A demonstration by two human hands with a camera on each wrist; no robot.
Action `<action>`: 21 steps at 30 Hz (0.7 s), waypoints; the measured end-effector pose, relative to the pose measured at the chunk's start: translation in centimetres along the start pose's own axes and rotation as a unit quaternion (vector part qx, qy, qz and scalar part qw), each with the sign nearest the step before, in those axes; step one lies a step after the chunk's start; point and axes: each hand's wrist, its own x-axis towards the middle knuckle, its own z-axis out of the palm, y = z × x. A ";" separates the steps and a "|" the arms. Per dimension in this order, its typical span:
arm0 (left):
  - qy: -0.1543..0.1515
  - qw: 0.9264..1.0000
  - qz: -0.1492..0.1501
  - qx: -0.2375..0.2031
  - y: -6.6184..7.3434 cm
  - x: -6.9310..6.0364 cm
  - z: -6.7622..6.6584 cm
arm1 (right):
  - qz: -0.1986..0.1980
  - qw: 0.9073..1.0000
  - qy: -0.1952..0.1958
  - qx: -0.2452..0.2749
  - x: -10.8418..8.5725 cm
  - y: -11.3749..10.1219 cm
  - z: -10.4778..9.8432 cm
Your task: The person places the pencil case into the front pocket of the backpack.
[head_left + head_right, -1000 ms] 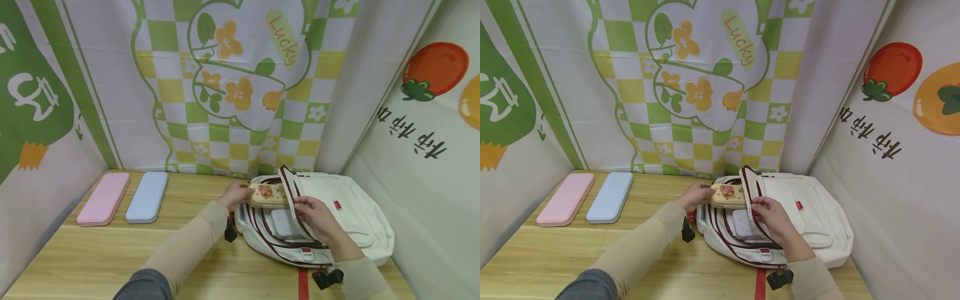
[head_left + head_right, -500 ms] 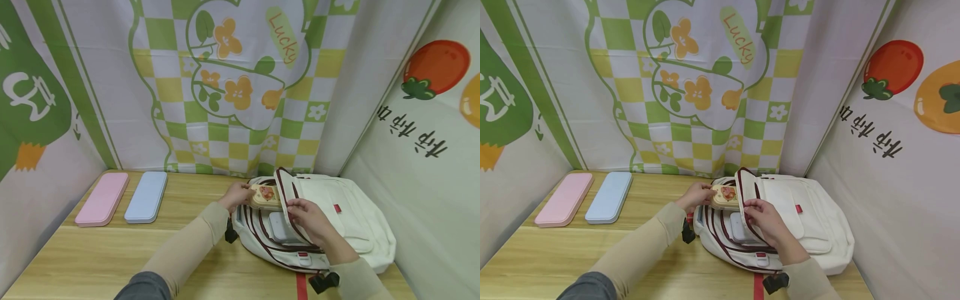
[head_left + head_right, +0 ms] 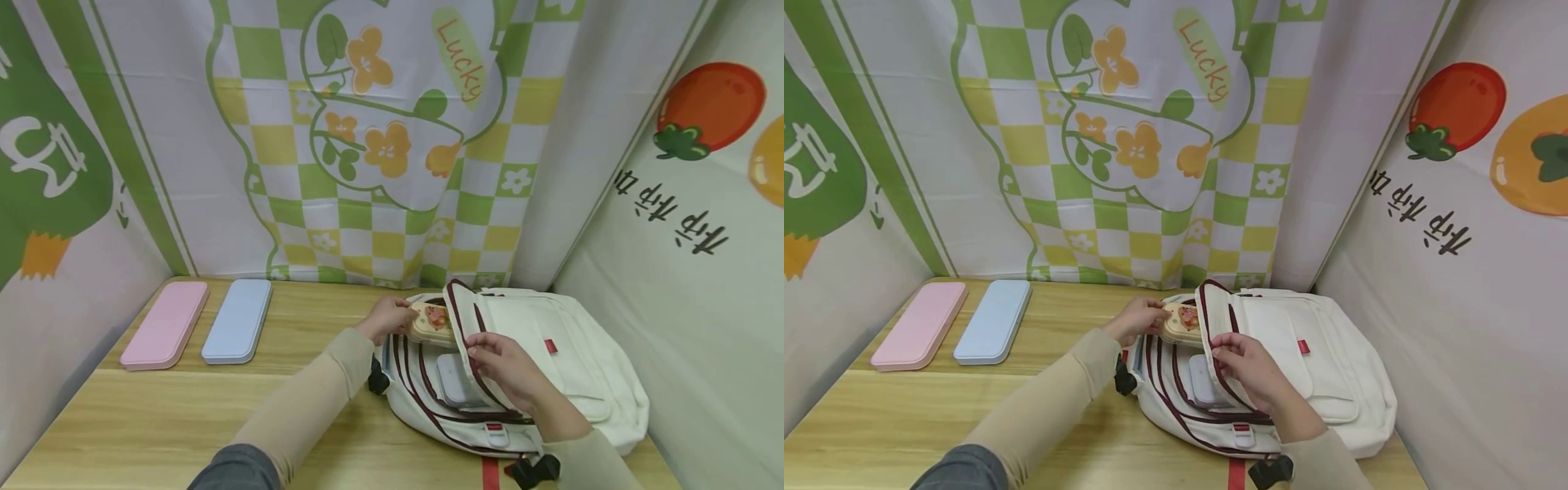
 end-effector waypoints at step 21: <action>-0.036 0.999 -0.001 -0.025 -1.7 0.7 3.3 | -0.005 1.000 0.007 0.009 -0.5 -0.1 0.3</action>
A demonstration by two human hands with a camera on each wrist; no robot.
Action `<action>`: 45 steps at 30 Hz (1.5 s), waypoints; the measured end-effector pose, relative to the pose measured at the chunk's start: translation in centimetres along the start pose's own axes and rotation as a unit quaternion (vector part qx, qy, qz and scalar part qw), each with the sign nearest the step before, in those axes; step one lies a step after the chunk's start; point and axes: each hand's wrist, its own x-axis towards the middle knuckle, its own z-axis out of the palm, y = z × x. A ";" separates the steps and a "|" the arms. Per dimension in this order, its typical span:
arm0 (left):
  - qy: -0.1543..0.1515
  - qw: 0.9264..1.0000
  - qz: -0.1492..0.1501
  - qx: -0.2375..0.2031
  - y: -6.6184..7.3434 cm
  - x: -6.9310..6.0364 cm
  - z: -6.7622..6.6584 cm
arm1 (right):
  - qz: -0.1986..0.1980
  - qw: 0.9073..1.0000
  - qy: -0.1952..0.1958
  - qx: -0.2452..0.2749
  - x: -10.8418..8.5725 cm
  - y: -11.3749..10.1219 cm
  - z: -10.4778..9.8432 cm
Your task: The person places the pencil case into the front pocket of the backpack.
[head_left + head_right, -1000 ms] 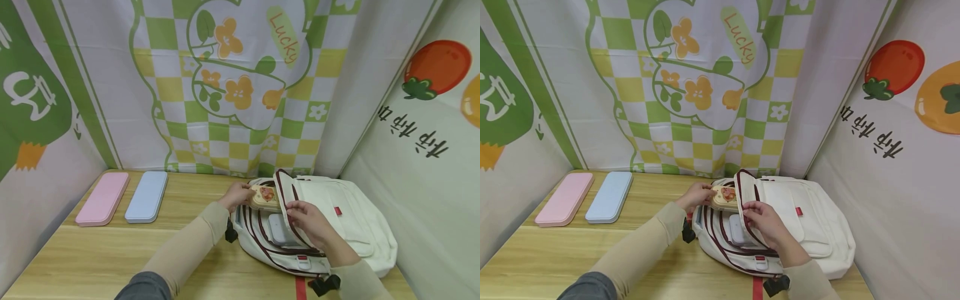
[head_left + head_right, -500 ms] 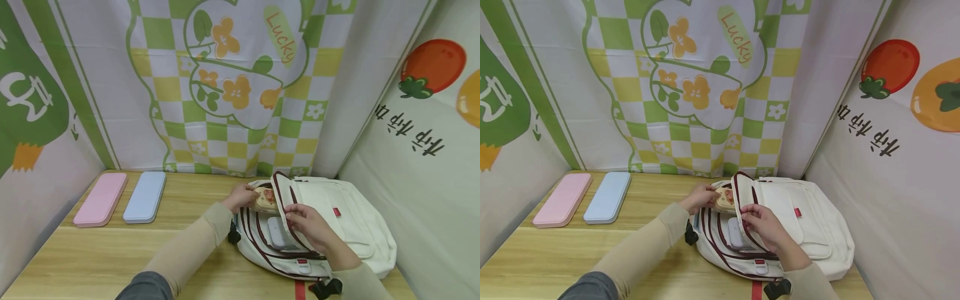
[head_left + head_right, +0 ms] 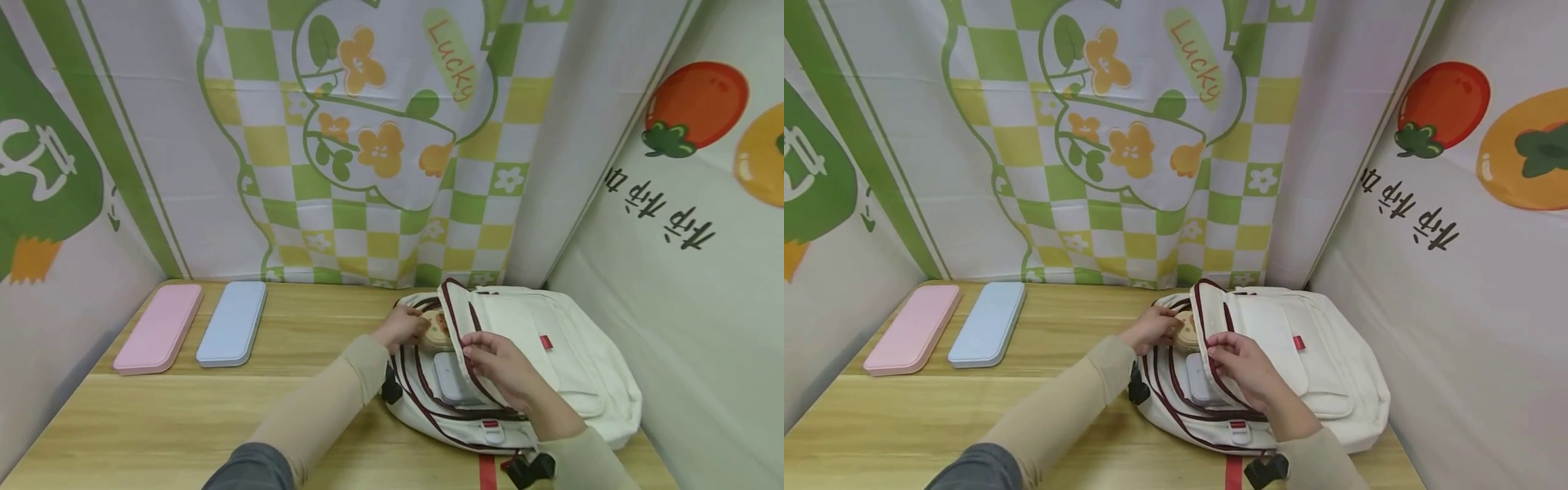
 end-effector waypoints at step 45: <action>0.073 0.994 -0.001 0.081 1.3 -4.5 -8.6 | -0.027 0.999 0.037 0.017 -1.5 -0.9 -3.2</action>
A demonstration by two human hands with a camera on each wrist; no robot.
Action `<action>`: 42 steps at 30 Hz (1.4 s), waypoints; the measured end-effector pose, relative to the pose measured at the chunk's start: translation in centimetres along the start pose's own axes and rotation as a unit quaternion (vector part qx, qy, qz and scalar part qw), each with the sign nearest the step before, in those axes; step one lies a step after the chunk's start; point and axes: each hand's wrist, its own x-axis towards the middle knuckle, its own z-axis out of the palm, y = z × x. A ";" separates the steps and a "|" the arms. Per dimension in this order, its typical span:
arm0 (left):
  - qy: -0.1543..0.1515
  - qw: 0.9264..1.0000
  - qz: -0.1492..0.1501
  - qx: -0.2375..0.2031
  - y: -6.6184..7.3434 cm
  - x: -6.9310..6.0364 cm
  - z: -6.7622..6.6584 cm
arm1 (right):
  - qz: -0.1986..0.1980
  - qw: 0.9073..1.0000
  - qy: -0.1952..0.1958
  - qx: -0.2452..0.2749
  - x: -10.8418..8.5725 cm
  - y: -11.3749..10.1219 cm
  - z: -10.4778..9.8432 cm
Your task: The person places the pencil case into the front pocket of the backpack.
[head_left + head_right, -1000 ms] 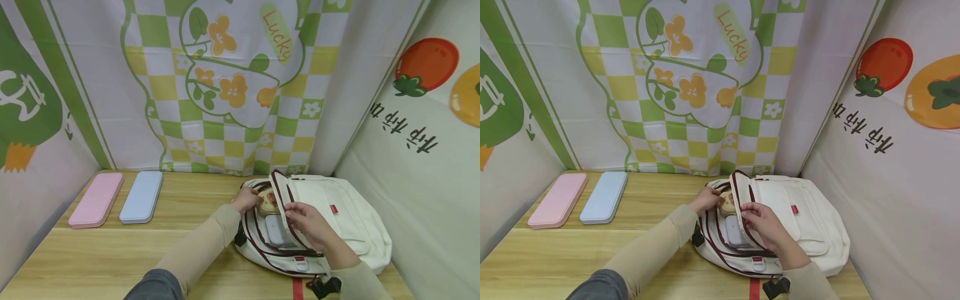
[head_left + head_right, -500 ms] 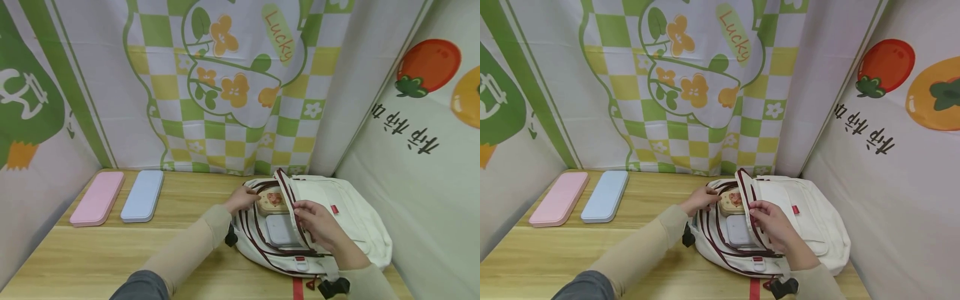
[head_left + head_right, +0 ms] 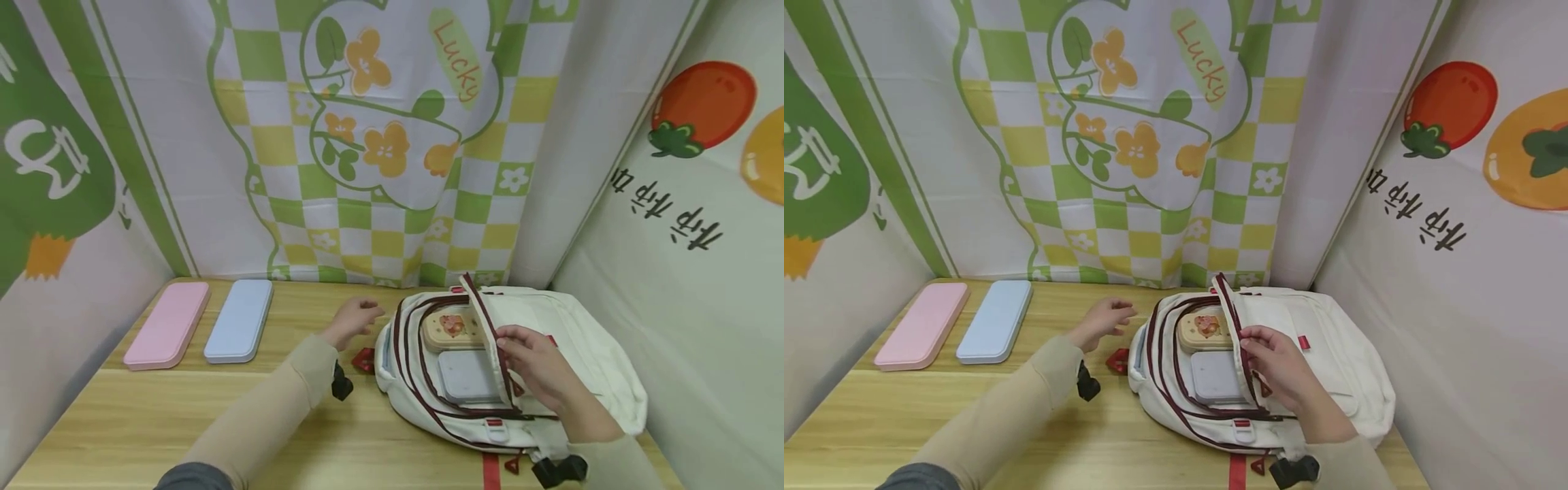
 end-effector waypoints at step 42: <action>0.117 0.992 -0.042 0.008 -3.4 -10.0 -19.2 | -0.069 0.994 -0.006 0.080 -1.4 1.0 -3.4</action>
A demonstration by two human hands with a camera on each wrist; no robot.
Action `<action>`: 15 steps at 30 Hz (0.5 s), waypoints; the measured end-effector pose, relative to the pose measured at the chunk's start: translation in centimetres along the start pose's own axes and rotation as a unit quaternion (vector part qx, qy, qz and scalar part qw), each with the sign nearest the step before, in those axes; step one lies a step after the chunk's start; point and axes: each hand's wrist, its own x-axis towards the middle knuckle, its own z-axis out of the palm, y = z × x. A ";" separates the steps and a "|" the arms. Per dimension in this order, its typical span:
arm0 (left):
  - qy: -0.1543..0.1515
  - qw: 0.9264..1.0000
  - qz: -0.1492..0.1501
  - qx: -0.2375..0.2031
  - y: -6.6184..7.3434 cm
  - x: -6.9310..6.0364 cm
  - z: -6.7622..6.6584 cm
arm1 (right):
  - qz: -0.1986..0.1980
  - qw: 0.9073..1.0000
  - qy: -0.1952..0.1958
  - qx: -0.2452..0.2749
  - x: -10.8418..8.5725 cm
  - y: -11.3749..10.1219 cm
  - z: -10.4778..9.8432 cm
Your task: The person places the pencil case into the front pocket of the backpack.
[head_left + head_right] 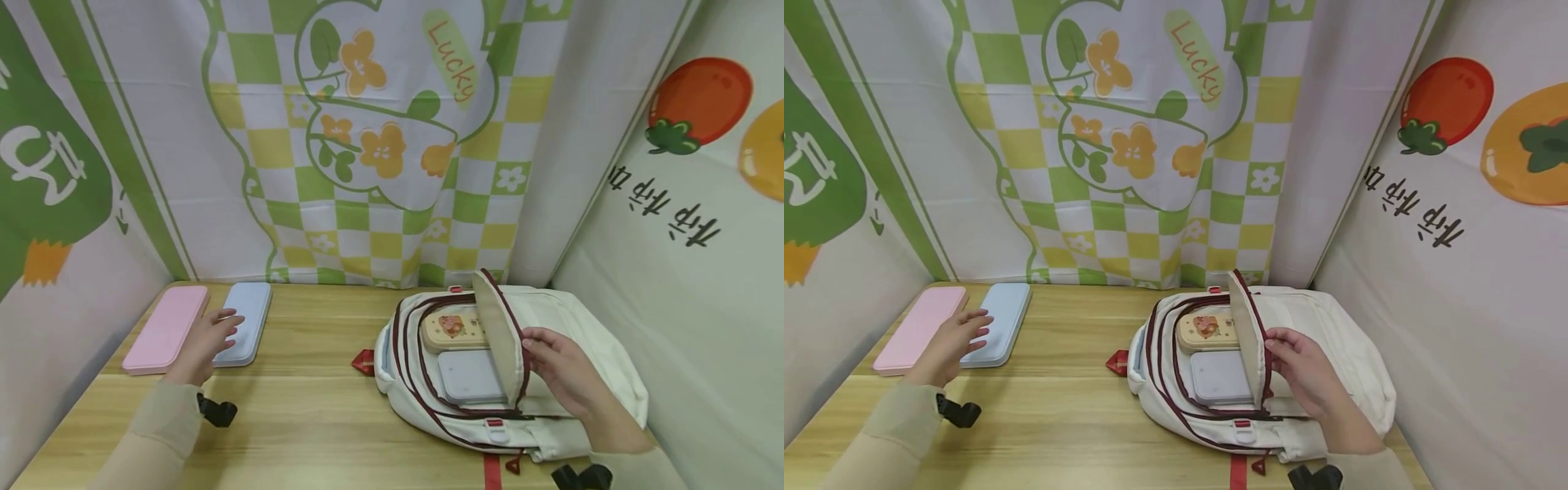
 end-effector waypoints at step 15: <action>0.031 0.995 -0.041 0.089 -3.0 0.2 -2.1 | -0.002 1.000 -0.002 0.018 -0.2 0.1 -0.3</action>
